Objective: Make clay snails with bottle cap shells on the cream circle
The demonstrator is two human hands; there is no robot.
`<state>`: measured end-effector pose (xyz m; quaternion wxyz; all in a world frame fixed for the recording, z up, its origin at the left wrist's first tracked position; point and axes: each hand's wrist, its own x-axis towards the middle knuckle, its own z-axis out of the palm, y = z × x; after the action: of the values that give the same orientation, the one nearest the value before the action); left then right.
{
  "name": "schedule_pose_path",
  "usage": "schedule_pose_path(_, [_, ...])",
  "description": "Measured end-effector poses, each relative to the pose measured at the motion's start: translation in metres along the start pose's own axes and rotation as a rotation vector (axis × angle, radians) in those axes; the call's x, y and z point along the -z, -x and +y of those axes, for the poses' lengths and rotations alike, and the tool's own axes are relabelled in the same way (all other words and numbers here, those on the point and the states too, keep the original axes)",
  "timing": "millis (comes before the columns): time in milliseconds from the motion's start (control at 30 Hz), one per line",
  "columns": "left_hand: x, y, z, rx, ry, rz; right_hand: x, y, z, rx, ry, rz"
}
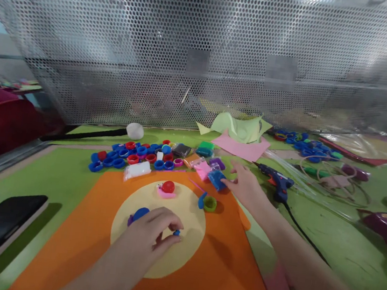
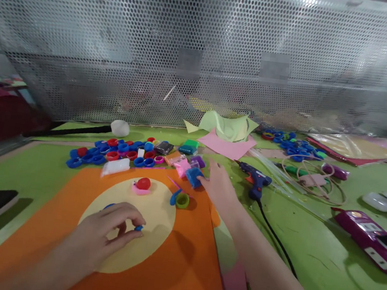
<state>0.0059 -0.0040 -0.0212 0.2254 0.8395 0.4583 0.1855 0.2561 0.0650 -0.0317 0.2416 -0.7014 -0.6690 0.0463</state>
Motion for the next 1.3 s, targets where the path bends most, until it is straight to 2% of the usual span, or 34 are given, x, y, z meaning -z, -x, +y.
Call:
schedule_pose_path(133, [0.0, -0.001, 0.001, 0.006, -0.039, 0.011, -0.003, 0.005, -0.006, 0.157, 0.056, 0.019])
schedule_pose_path(233, [-0.001, -0.001, 0.004, -0.043, -0.056, 0.002, -0.008, 0.008, -0.011, 0.241, 0.099, 0.001])
schedule_pose_path(333, [-0.002, -0.002, 0.005, -0.07, -0.032, 0.0, -0.015, 0.007, -0.01, 0.281, 0.123, -0.001])
schedule_pose_path(400, [-0.001, -0.002, 0.005, -0.03, 0.0, 0.015, -0.014, 0.006, -0.007, 0.282, 0.129, 0.03])
schedule_pose_path(533, [0.003, -0.002, 0.009, 0.073, 0.082, 0.115, 0.007, 0.013, -0.016, 0.304, 0.099, 0.16])
schedule_pose_path(633, [0.007, -0.002, 0.011, 0.078, 0.143, 0.297, 0.029, 0.031, -0.037, 0.383, 0.02, 0.194])
schedule_pose_path(667, [0.008, -0.001, 0.01, 0.061, 0.156, 0.364, 0.034, 0.038, -0.046, 0.435, -0.081, 0.155])
schedule_pose_path(733, [0.011, -0.001, 0.008, 0.018, 0.159, 0.459, 0.036, 0.053, -0.061, 0.482, -0.257, -0.004])
schedule_pose_path(867, [0.012, 0.001, 0.007, -0.018, 0.223, 0.433, 0.026, 0.07, -0.08, 0.481, -0.537, -0.196])
schedule_pose_path(967, [0.011, 0.004, 0.012, -0.005, 0.309, 0.482, 0.02, 0.072, -0.082, 0.403, -0.659, -0.26])
schedule_pose_path(1133, [0.015, 0.008, 0.015, -0.091, 0.097, 0.403, 0.018, 0.071, -0.078, 0.225, -0.761, -0.387])
schedule_pose_path(1233, [0.017, 0.01, 0.013, -0.149, 0.055, 0.418, 0.021, 0.07, -0.079, 0.231, -0.85, -0.413])
schedule_pose_path(1300, [0.018, 0.011, 0.013, -0.133, 0.084, 0.431, 0.026, 0.068, -0.079, 0.256, -0.85, -0.372])
